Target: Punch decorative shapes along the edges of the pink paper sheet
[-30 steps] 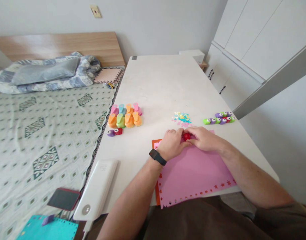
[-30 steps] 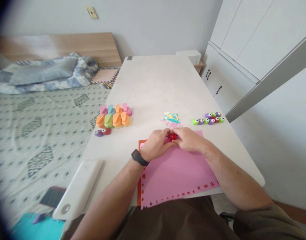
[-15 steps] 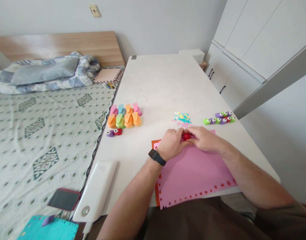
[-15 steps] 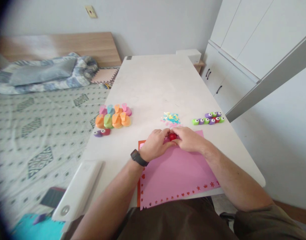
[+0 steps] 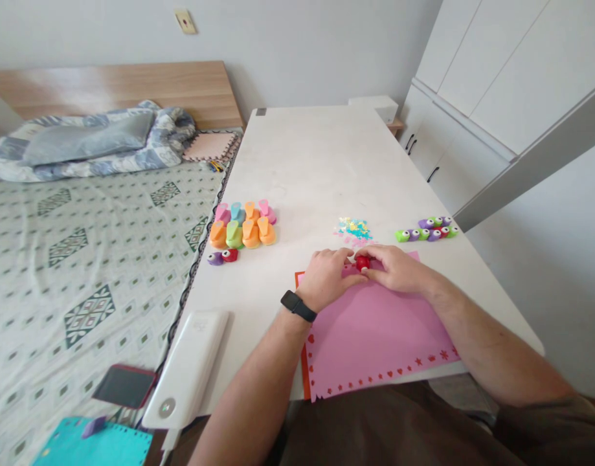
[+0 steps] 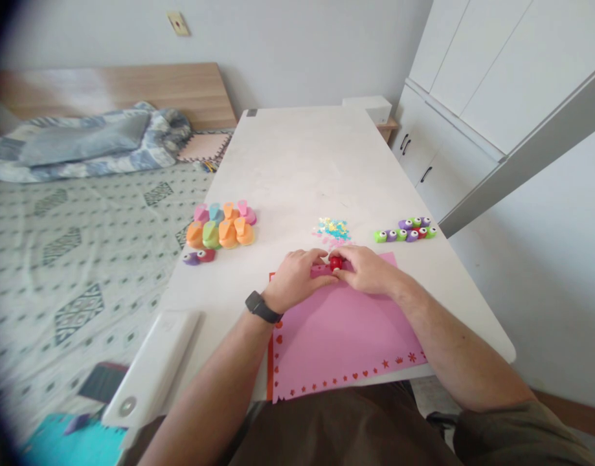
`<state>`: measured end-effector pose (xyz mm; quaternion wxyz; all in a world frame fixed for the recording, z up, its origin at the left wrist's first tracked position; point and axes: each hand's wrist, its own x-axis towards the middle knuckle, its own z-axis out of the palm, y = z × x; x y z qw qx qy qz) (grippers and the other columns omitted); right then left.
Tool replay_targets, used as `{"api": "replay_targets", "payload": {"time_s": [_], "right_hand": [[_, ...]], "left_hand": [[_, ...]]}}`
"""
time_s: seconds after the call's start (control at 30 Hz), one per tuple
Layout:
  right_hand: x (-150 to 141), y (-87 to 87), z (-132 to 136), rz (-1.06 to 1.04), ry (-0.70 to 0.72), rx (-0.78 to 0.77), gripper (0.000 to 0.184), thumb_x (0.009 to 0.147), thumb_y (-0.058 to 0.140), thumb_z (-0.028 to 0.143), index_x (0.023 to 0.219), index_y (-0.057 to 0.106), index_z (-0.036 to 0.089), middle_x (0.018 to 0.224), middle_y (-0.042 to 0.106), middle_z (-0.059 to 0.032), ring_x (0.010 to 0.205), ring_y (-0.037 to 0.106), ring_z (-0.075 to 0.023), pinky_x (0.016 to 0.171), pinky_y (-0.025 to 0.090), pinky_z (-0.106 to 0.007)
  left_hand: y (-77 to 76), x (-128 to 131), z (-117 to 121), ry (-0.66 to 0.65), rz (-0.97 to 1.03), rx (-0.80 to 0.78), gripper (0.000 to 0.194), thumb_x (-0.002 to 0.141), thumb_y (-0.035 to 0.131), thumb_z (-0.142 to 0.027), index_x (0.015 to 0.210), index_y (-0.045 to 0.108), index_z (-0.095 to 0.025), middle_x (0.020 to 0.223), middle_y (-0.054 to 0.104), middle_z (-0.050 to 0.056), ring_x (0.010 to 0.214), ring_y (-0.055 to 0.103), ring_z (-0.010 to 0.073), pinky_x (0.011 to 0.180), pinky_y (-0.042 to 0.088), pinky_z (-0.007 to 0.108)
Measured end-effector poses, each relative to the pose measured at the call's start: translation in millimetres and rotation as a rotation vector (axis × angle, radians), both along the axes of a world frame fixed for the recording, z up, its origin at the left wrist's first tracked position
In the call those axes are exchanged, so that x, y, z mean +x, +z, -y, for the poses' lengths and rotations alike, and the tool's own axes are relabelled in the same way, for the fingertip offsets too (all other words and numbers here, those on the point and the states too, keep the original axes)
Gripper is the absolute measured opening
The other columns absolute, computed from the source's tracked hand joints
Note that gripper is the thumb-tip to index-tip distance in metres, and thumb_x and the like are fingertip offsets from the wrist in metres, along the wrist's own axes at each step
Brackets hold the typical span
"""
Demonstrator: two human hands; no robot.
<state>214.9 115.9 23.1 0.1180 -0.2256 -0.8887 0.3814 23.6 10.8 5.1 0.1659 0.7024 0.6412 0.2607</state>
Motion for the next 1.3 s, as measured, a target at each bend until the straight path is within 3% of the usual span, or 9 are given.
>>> {"api": "replay_targets", "payload": {"time_s": [0.17, 0.3, 1.07, 1.3], "right_hand": [[1.7, 2.7, -2.2, -0.047, -0.019, -0.072, 0.022, 0.091, 0.066, 0.027, 0.113, 0.07, 0.022, 0.109, 0.074, -0.0073, 0.098, 0.067, -0.0252, 0.09, 0.051, -0.039], [2.8, 1.7, -3.9, -0.035, -0.023, -0.115, 0.025, 0.094, 0.064, 0.03, 0.117, 0.069, 0.022, 0.113, 0.074, -0.0069, 0.101, 0.067, -0.0255, 0.092, 0.052, -0.04], [1.4, -3.3, -2.7, -0.02, -0.001, 0.024, 0.034, 0.097, 0.062, 0.034, 0.13, 0.065, 0.026, 0.122, 0.073, -0.0092, 0.11, 0.067, -0.0288, 0.099, 0.05, -0.045], [-1.1, -4.6, -3.2, -0.012, -0.01, 0.045, 0.028, 0.1, 0.057, 0.036, 0.124, 0.068, 0.028, 0.116, 0.074, -0.0081, 0.107, 0.067, -0.0289, 0.097, 0.051, -0.045]], "left_hand": [[-1.1, -2.5, 0.3, 0.008, -0.043, -0.001, 0.028, 0.095, 0.066, -0.039, 0.116, 0.066, -0.021, 0.109, 0.076, 0.006, 0.101, 0.07, 0.0249, 0.092, 0.052, 0.039], [-2.4, -3.3, 0.4, 0.006, -0.04, -0.004, 0.02, 0.097, 0.063, -0.033, 0.113, 0.067, -0.021, 0.105, 0.077, 0.005, 0.096, 0.071, 0.0233, 0.088, 0.052, 0.037], [1.4, -1.3, 0.8, 0.006, -0.036, -0.009, 0.013, 0.096, 0.06, -0.028, 0.106, 0.067, -0.023, 0.099, 0.077, 0.004, 0.091, 0.071, 0.0221, 0.083, 0.052, 0.034], [2.9, -0.8, 0.2, 0.008, -0.043, -0.022, 0.014, 0.097, 0.061, -0.03, 0.106, 0.067, -0.023, 0.1, 0.077, 0.005, 0.093, 0.071, 0.022, 0.085, 0.052, 0.034]]}}
